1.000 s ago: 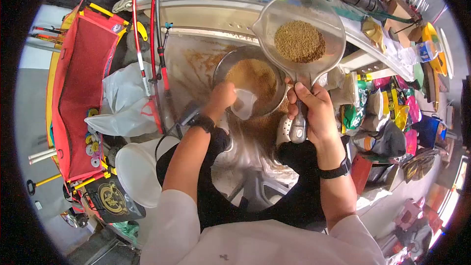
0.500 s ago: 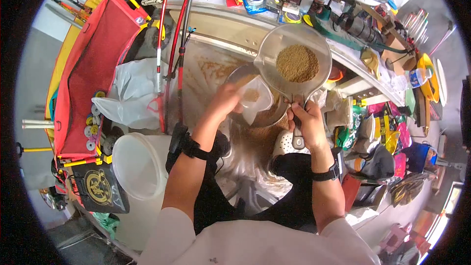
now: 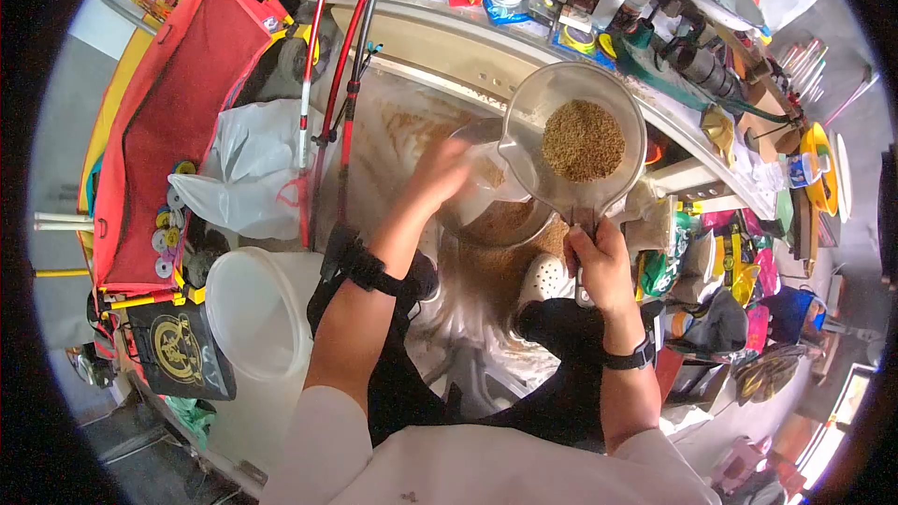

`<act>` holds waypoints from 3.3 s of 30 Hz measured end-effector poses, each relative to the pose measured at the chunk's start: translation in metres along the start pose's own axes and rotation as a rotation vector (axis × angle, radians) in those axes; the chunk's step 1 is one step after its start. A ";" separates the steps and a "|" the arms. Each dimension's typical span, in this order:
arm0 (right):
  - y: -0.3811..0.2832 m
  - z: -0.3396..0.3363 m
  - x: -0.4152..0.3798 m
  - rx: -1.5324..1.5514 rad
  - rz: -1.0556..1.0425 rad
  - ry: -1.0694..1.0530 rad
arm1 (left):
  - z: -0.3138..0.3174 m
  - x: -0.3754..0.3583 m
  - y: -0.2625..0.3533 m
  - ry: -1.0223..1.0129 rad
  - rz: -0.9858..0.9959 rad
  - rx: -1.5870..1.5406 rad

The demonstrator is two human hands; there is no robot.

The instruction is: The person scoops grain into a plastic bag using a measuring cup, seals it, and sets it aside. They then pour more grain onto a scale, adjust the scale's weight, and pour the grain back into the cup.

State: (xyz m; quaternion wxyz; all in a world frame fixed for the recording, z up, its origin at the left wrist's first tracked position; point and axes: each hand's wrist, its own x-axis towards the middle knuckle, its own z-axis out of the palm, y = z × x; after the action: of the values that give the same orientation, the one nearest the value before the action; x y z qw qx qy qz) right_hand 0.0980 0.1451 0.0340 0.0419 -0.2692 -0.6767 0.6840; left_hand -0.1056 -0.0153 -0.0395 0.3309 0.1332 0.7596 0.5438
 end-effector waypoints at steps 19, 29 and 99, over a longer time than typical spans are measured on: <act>0.037 -0.007 0.013 -0.559 -0.237 0.097 | 0.006 0.001 0.006 0.000 0.069 0.165; 0.010 0.006 0.003 -0.641 -0.289 0.148 | 0.009 -0.004 0.021 0.031 0.094 0.340; 0.033 -0.026 0.047 -0.618 -0.192 0.174 | 0.014 -0.026 0.035 0.173 0.177 0.163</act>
State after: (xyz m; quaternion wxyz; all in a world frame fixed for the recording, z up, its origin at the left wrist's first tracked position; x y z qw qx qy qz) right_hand 0.0793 0.1857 -0.0098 0.0798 -0.2615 -0.8684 0.4136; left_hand -0.0825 -0.0070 -0.0008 0.2032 0.1788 0.8121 0.5169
